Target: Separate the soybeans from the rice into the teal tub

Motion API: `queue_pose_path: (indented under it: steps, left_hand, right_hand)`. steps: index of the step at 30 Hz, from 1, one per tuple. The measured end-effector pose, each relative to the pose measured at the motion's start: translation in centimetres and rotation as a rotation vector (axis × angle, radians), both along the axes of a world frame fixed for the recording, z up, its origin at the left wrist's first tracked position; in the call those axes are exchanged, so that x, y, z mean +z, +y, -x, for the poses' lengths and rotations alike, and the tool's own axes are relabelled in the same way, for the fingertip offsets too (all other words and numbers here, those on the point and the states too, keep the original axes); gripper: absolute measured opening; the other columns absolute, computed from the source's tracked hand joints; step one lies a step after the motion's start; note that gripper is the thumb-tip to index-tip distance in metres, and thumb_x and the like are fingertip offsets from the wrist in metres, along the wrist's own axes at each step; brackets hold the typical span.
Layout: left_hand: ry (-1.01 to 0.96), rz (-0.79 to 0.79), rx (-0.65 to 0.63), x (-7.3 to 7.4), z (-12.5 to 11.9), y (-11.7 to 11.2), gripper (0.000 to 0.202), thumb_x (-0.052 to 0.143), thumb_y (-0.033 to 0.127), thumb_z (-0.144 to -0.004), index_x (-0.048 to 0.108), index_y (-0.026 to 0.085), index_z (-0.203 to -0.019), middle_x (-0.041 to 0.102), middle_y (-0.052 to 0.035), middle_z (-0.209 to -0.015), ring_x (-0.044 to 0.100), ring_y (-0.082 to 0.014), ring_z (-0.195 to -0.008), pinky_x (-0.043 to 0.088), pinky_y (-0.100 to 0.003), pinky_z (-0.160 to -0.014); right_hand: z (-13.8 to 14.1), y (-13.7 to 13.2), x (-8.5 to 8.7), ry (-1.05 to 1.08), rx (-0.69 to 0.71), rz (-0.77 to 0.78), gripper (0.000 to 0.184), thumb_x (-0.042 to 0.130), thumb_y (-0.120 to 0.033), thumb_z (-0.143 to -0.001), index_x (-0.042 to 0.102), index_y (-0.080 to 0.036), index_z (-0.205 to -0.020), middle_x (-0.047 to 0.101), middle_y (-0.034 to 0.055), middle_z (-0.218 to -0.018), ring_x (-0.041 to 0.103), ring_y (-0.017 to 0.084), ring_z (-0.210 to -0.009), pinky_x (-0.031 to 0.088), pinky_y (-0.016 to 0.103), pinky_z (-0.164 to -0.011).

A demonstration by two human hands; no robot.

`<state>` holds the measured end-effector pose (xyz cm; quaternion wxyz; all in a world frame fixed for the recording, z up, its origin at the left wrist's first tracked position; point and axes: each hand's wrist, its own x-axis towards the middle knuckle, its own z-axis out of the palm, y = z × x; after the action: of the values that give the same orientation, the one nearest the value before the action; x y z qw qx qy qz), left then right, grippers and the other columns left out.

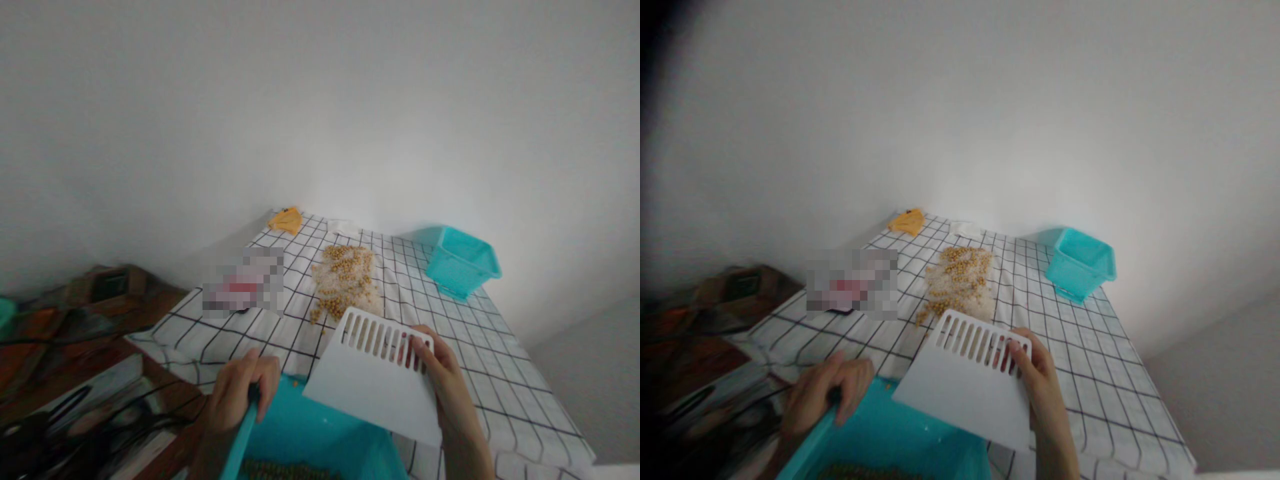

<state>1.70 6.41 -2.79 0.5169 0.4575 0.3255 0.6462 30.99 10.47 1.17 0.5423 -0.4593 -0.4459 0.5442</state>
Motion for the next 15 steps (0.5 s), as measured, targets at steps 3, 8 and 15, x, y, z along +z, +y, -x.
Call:
queue_pose_path:
  steps: [3, 8, 15]
  left_hand:
    - [0.001, 0.012, -0.008, 0.1, 0.4, 0.0, 0.074, 0.043, 0.052, -0.104, 0.063, 0.021, -0.040, 0.050, -0.0017, -0.038, 0.042, -0.0166, -0.045, 0.031, -0.035, -0.056]
    - [0.047, 0.034, 0.072, 0.4, 0.8, -0.4, 0.073, 0.039, 0.045, -0.105, 0.061, 0.021, -0.039, 0.049, -0.0015, -0.038, 0.041, -0.0161, -0.044, 0.029, -0.036, -0.055]
    - [-0.019, 0.032, 0.074, 0.6, 1.1, -0.4, 0.074, 0.036, 0.039, -0.106, 0.062, 0.021, -0.039, 0.049, -0.0009, -0.035, 0.039, -0.0152, -0.041, 0.030, -0.036, -0.054]
  right_hand:
    - [-0.4, 0.2, -0.1, -0.035, -0.026, -0.025, 0.031, 0.077, -0.049, -0.081, 0.067, -0.020, -0.080, 0.057, -0.0018, -0.066, 0.049, 0.011, -0.058, 0.037, 0.021, -0.053]
    - [-0.7, 1.3, -0.5, -0.016, -0.247, -0.049, 0.037, 0.078, -0.054, -0.076, 0.070, -0.020, -0.089, 0.063, -0.0004, -0.070, 0.055, 0.015, -0.063, 0.042, 0.025, -0.059]
    - [0.2, 1.3, -0.6, -0.034, -0.438, -0.047, 0.040, 0.076, -0.056, -0.077, 0.068, -0.021, -0.096, 0.070, -0.0009, -0.074, 0.057, 0.014, -0.059, 0.040, 0.025, -0.055]
